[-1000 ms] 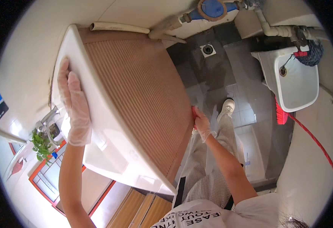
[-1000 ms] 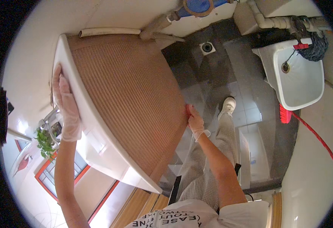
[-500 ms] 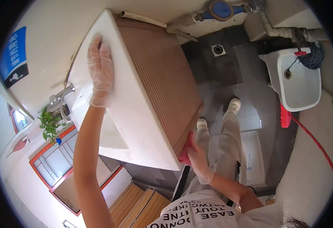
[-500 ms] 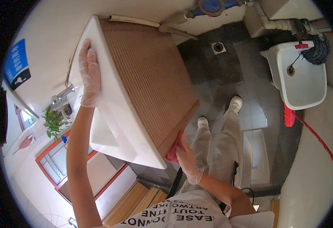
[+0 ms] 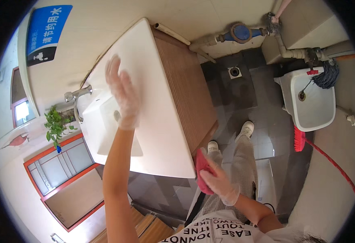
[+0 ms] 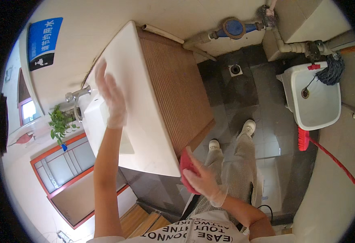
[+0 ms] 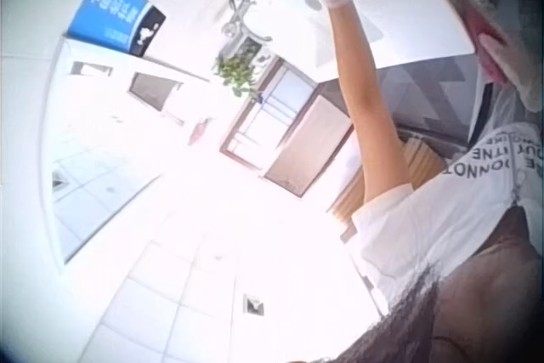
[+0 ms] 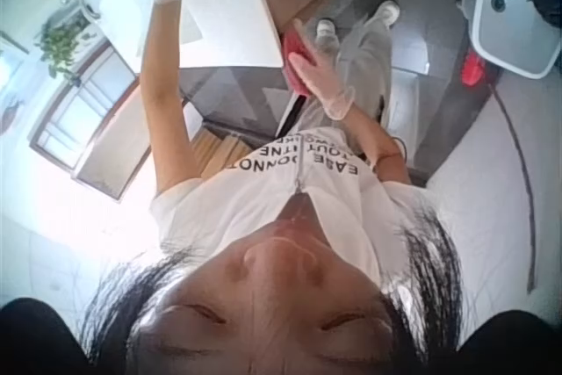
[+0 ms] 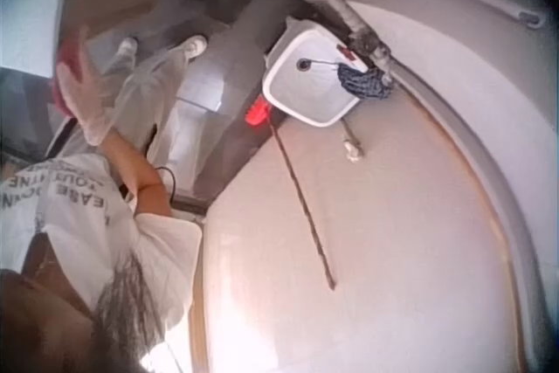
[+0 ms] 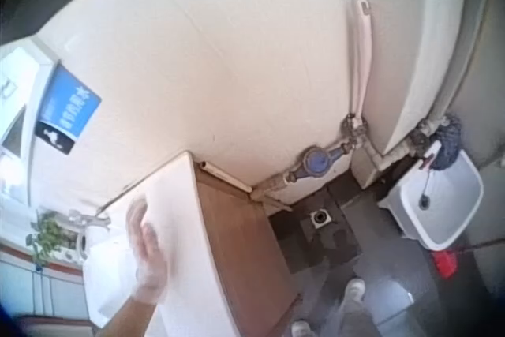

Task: Cleaning bathroom surfaces, including the sink and stall doors.

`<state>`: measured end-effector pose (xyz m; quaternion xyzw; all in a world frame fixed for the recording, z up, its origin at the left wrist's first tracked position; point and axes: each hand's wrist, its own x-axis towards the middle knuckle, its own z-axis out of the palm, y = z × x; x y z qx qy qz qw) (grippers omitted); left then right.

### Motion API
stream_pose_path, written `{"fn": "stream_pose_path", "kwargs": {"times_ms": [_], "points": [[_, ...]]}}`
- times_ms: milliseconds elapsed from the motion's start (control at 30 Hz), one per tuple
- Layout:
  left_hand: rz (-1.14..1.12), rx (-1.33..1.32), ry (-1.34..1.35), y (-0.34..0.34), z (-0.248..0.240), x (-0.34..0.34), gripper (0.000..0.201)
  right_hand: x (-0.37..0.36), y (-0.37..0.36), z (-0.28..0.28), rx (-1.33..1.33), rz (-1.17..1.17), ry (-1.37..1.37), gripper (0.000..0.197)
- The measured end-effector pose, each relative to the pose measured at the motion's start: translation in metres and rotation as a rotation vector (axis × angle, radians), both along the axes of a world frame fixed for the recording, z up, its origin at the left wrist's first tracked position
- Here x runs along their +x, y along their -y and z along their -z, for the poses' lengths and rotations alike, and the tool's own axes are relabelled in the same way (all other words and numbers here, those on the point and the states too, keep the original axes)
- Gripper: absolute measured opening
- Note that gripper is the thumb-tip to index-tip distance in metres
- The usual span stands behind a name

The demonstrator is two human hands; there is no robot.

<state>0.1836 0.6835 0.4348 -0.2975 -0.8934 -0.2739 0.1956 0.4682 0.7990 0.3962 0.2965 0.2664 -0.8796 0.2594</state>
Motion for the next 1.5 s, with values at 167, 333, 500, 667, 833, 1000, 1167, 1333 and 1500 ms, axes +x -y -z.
{"fn": "stream_pose_path", "kwargs": {"times_ms": [167, 333, 500, 667, 833, 1000, 1167, 1333, 1500], "points": [[-0.158, -0.163, 0.304, 0.051, -0.027, 0.11, 0.046, -0.029, 0.006, -0.015, 1.146, -0.223, -0.682, 0.057], [-0.197, -0.357, 0.314, 0.111, -0.001, 0.196, 0.049, -0.118, 0.002, -0.013, 1.317, -0.171, -0.648, 0.052], [-0.225, -0.385, 0.251, 0.096, 0.011, 0.203, 0.048, -0.251, -0.012, 0.007, 1.428, -0.061, -0.623, 0.046], [-0.195, -0.388, 0.266, 0.096, 0.011, 0.199, 0.048, -0.233, -0.011, 0.01, 1.434, -0.043, -0.627, 0.048], [-0.188, -0.433, 0.275, 0.105, 0.006, 0.202, 0.047, -0.068, 0.01, -0.018, 1.307, -0.283, -0.633, 0.054], [-0.16, -0.44, 0.289, 0.104, 0.007, 0.202, 0.047, -0.084, 0.012, -0.002, 1.377, -0.19, -0.672, 0.051], [-0.141, -0.395, 0.238, 0.097, 0.012, 0.199, 0.045, -0.219, -0.015, 0.013, 1.494, -0.004, -0.702, 0.041], [-0.16, -0.427, 0.24, 0.101, 0.014, 0.201, 0.045, -0.159, 0.0, 0.005, 1.493, -0.116, -0.683, 0.042], [-0.17, -0.47, 0.228, 0.1, 0.007, 0.201, 0.044, -0.002, 0.012, -0.021, 1.459, -0.318, -0.768, 0.049]]}}
